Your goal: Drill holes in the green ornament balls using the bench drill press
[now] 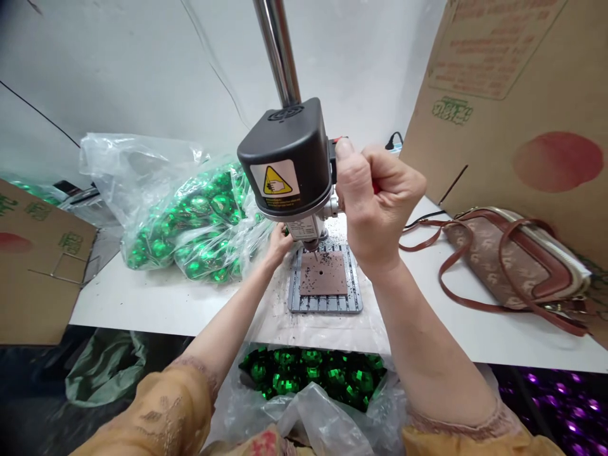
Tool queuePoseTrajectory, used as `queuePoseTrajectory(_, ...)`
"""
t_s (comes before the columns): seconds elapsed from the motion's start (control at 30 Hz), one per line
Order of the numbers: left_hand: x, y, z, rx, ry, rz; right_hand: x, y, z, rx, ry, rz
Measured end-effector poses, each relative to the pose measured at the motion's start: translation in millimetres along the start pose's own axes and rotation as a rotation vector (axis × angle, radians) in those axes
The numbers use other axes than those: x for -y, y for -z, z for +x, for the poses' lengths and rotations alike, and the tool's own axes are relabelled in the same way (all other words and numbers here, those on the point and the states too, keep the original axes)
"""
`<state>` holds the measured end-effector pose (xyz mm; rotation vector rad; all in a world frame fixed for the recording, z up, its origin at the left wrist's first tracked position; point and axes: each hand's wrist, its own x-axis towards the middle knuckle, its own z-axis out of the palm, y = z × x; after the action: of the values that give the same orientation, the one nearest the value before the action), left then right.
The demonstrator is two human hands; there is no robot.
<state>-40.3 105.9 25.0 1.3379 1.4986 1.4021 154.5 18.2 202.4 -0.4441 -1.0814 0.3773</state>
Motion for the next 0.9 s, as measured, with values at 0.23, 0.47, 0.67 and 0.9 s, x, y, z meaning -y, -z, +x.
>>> queuePoseTrajectory(0.23,-22.0,37.1,-66.9,0.251,0.219,-0.412,-2.0,-0.2,-1.4,-0.016,0.011,0.002)
queuePoseTrajectory(0.47,-24.3,29.2,-94.2,0.322,0.284,-0.54,-11.4,2.2,0.2,-0.024,0.044,-0.01)
queuePoseTrajectory(0.67,-17.4,20.5,-103.1,0.315,0.344,-0.487,-9.6,2.7,-1.6,-0.007,0.056,-0.006)
queuePoseTrajectory(0.9,-11.9,9.8,-110.3,0.282,0.058,-0.258,-8.9,3.4,-1.1,0.007,0.023,-0.039)
